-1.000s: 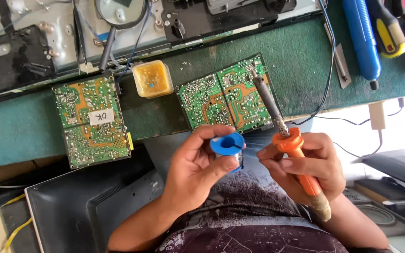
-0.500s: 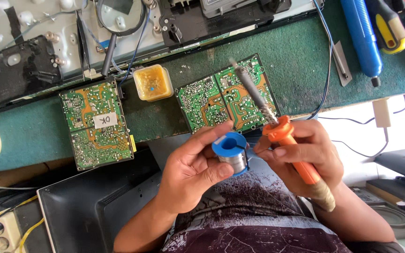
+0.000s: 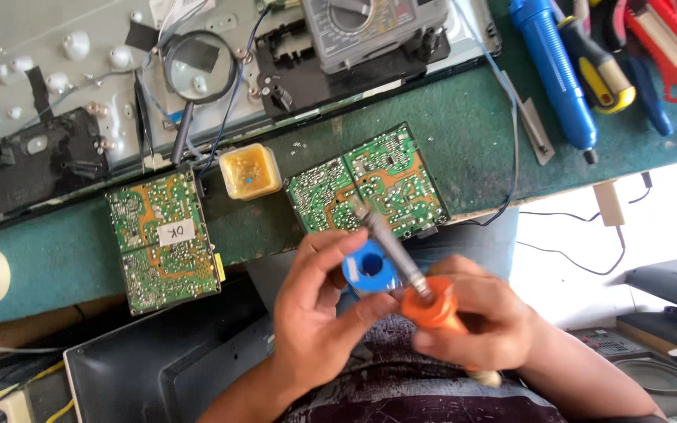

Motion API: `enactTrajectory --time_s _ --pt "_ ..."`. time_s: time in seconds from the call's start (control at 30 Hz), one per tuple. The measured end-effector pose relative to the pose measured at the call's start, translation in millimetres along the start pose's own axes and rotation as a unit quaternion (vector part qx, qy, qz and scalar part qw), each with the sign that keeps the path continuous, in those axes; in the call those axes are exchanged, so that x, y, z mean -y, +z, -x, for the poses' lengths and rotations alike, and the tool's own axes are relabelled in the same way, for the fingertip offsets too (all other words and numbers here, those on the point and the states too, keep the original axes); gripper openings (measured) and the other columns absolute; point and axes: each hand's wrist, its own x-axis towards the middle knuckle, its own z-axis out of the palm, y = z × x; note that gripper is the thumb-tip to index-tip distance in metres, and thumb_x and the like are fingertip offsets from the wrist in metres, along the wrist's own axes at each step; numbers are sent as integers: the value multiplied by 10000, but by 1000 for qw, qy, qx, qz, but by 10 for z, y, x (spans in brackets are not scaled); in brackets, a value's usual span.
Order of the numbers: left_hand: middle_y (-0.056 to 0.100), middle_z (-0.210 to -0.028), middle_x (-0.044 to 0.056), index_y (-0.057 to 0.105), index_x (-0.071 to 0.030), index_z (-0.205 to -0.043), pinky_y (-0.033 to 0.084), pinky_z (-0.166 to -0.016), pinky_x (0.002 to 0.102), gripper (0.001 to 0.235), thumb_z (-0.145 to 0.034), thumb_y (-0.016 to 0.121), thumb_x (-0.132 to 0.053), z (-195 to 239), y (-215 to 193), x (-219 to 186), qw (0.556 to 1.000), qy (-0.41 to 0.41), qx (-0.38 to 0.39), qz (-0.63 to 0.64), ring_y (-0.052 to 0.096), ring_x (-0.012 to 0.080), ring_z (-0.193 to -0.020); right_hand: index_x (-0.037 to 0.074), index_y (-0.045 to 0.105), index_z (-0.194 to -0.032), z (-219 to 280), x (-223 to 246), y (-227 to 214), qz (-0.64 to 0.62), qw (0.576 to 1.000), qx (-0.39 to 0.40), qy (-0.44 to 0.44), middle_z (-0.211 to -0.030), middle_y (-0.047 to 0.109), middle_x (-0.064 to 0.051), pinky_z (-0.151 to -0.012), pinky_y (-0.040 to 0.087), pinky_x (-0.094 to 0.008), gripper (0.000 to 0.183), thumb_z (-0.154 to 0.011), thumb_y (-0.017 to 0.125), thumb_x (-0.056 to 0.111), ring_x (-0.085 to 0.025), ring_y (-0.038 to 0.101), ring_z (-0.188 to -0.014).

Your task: The person uses a soldering iron and tweezers to work on a green circuit board. They apply solder from a spool to various points on the board while holding it steady with their other hand.

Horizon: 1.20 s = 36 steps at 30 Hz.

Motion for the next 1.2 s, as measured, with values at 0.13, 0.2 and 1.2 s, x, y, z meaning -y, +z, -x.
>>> enactTrajectory --time_s 0.13,0.2,1.2 --pt "542 -1358 172 599 -54 -1317 608 -973 307 481 -916 860 -107 -3 54 -69 995 30 1 -94 641 235 -1232 29 594 -1257 4 -21 -80 130 986 91 -48 -1079 774 -175 -768 554 -426 424 -914 832 106 -321 669 -794" --pt "585 -1376 184 571 -66 -1308 587 -1019 320 459 -934 836 -86 -26 26 -76 997 17 3 -77 638 249 -1288 22 602 -1235 -50 38 -121 115 988 95 -32 -1019 754 -169 -769 549 -423 391 -911 811 95 -322 673 -794" --pt "433 -1225 114 468 -148 -1285 509 -953 338 586 -880 870 -14 -316 -127 -96 992 -7 122 8 677 217 -1002 -51 764 -1187 19 325 -421 149 977 -54 146 -1169 705 -209 -790 583 -440 376 -814 789 -9 -328 734 -913"
